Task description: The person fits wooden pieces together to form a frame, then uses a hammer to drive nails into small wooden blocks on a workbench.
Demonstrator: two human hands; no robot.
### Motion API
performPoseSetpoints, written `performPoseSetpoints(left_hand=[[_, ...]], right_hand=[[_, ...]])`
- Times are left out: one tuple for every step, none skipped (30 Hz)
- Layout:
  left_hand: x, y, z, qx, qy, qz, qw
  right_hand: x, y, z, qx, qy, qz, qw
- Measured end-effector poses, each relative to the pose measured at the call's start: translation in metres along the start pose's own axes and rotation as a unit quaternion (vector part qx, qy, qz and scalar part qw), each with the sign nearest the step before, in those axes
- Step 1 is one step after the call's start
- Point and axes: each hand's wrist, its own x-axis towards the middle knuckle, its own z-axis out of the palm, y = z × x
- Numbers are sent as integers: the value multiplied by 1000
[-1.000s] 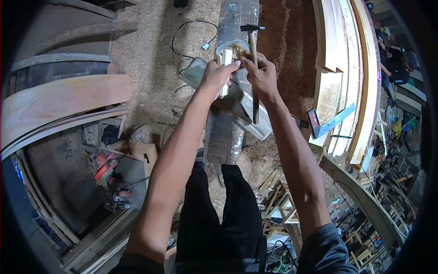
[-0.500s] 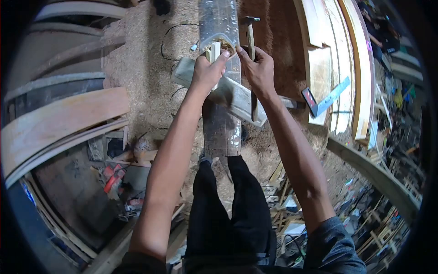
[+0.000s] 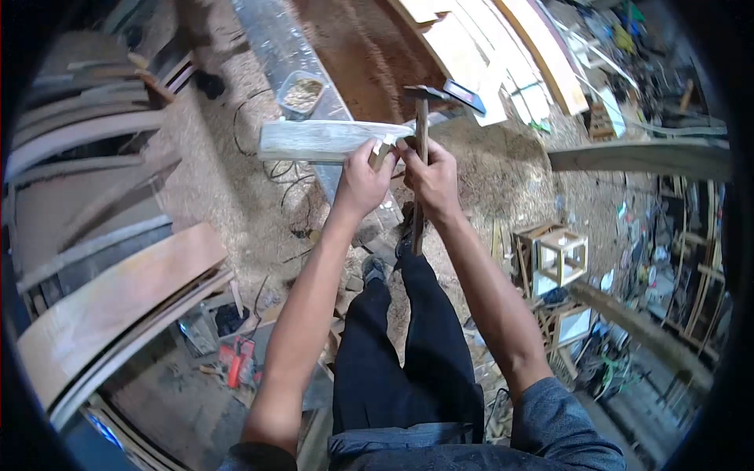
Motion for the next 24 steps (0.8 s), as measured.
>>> performPoseSetpoints(left_hand=[[-9, 2, 7, -27, -36, -32, 998], [-17, 2, 17, -27, -55, -32, 998], [-25, -1, 28, -54, -69, -27, 996], [-33, 1, 40, -82, -84, -22, 993], [-39, 3, 49, -73, -109, -63, 989], [-47, -2, 62, -75, -137, -62, 986], [-52, -10, 78, -81, -144, -91, 982], [-60, -14, 95, -86, -151, -121, 977], [-71, -10, 110, -118, -161, -153, 968], [-81, -10, 126, -118, -189, -151, 963], [-92, -10, 140, -112, -187, -173, 960], [-104, -11, 155, -104, -184, -194, 958], [-116, -10, 172, -70, -193, -175, 963], [-128, -8, 188, -69, -212, -171, 960], [-140, -2, 204, -87, -195, -228, 950], [-151, 1, 220, -102, -175, -286, 937], [-162, -9, 238, -80, -191, -276, 938], [-172, -9, 253, -75, -206, -272, 937], [-183, -8, 265, -92, -243, -279, 925], [-193, -7, 276, -108, -277, -286, 911], [-199, -12, 288, -100, -323, -286, 896], [-208, -10, 300, -92, -334, -279, 895], [-218, -9, 311, -80, -361, -287, 884], [-226, -7, 322, -68, -385, -296, 872]], right_hand=[[-14, 5, -8, 12, 35, -12, 999], [-27, 13, -18, 24, 72, -20, 997], [-41, 16, -27, 28, 93, -14, 995], [-52, 18, -37, 15, 120, -14, 993], [-62, 20, -50, 1, 149, -14, 989], [-71, 28, -64, 3, 177, -11, 984], [-76, 38, -79, 8, 221, -17, 975], [-86, 47, -96, 13, 265, -22, 964], [-98, 51, -113, 9, 285, 6, 958], [-111, 54, -129, 13, 312, 7, 950], [-124, 58, -142, 15, 340, 30, 940], [-136, 63, -156, 19, 366, 52, 929], [-144, 77, -170, 5, 387, -20, 922], [-157, 90, -185, 7, 406, -21, 914], [-173, 93, -195, 59, 406, 9, 912], [-191, 100, -205, 113, 403, 39, 907], [-208, 106, -217, 141, 392, 43, 908], [-223, 111, -226, 146, 405, 40, 902], [-237, 116, -235, 105, 437, 42, 892], [-251, 121, -242, 65, 466, 45, 881], [-267, 126, -251, 124, 473, 49, 871], [-281, 140, -259, 133, 482, 43, 865], [-294, 155, -268, 124, 499, 68, 855], [-305, 161, -277, 116, 513, 93, 845]])
